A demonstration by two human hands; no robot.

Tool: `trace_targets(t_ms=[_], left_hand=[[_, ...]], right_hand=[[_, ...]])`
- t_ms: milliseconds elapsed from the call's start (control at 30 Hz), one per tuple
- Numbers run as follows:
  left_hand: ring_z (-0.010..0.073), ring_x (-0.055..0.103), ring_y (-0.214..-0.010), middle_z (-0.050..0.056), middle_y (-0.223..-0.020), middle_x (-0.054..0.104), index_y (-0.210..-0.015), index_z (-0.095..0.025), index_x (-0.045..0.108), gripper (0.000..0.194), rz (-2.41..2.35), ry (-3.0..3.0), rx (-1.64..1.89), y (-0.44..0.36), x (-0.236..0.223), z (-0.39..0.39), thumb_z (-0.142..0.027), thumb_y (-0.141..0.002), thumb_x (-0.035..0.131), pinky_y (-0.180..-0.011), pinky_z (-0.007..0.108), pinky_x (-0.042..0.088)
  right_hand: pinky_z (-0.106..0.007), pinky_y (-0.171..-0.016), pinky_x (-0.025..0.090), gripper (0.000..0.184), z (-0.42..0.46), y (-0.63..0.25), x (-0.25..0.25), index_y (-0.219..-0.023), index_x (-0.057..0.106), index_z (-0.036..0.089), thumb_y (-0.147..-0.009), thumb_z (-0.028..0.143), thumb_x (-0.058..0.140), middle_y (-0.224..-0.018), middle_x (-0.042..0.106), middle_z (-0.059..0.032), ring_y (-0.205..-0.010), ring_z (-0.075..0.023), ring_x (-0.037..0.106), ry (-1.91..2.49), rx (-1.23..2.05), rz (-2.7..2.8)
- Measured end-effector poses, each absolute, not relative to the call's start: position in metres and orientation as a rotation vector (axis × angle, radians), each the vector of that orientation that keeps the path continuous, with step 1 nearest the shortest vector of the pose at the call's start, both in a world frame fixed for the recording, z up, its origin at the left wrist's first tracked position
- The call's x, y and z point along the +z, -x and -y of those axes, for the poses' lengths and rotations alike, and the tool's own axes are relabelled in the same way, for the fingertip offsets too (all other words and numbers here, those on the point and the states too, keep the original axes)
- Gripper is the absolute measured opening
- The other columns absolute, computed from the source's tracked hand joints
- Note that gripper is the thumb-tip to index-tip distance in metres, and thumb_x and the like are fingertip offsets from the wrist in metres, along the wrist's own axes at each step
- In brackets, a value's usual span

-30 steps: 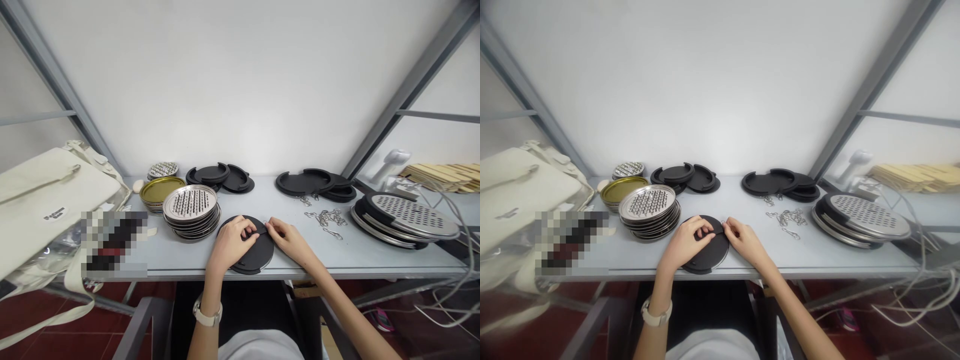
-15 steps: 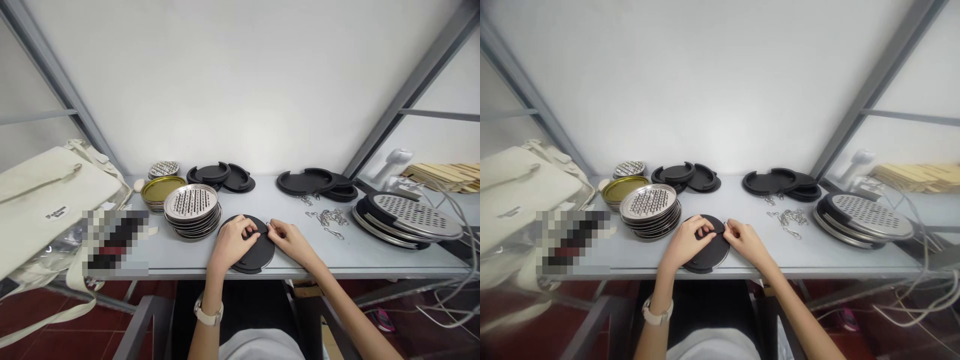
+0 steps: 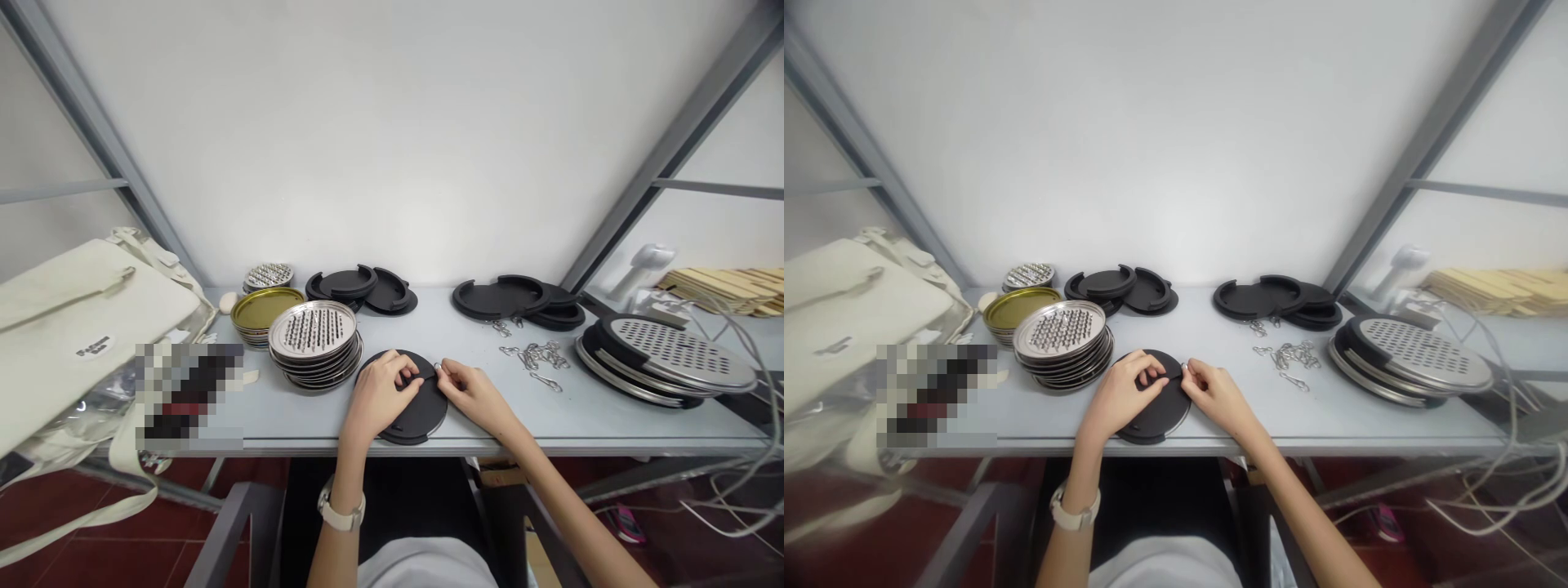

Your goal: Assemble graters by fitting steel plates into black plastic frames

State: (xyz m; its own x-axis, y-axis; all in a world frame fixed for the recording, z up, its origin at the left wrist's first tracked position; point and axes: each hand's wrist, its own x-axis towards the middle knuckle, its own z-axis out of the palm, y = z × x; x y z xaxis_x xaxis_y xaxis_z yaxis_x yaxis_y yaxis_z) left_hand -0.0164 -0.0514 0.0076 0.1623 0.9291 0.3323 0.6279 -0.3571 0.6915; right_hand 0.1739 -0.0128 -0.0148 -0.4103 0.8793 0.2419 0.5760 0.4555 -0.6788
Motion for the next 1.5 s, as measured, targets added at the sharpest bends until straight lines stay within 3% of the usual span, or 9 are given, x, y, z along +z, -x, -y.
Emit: trace_targets(t_ms=[800,1200,1500], left_hand=[[0.0122,0.056,-0.073,-0.003,-0.086,0.059,-0.087,-0.024,0.062,0.004,-1.472,-2.047,1.037,0.0173,0.0081,0.0512,-0.025,-0.083,0.06,-0.072,0.026,0.044],[0.0126,0.057,-0.072,-0.001,-0.084,0.06,-0.083,-0.022,0.061,0.013,-1.487,-2.054,1.055,0.0171,0.0096,0.0506,-0.021,-0.088,0.05,-0.073,0.027,0.045],[0.0131,0.056,-0.073,-0.002,-0.084,0.06,-0.084,-0.023,0.061,0.005,-1.458,-2.014,1.068,0.0165,0.0088,0.0519,-0.027,-0.082,0.063,-0.071,0.027,0.044]], right_hand=[[-0.024,-0.054,0.026,0.034,0.0113,-0.1758,-0.0159,-0.068,0.03,0.021,-0.096,0.038,0.037,-0.058,0.032,0.0065,-0.055,-0.0105,0.033,1.206,0.722,2.124],[-0.025,-0.052,0.026,0.032,0.0133,-0.175,-0.0134,-0.066,0.029,0.022,-0.095,0.034,0.037,-0.055,0.033,0.0065,-0.051,-0.0107,0.034,1.212,0.677,2.131],[-0.024,-0.052,0.024,0.031,0.0144,-0.1768,-0.013,-0.062,0.028,0.021,-0.089,0.029,0.041,-0.055,0.03,0.0065,-0.052,-0.0097,0.03,1.25,0.65,2.164]])
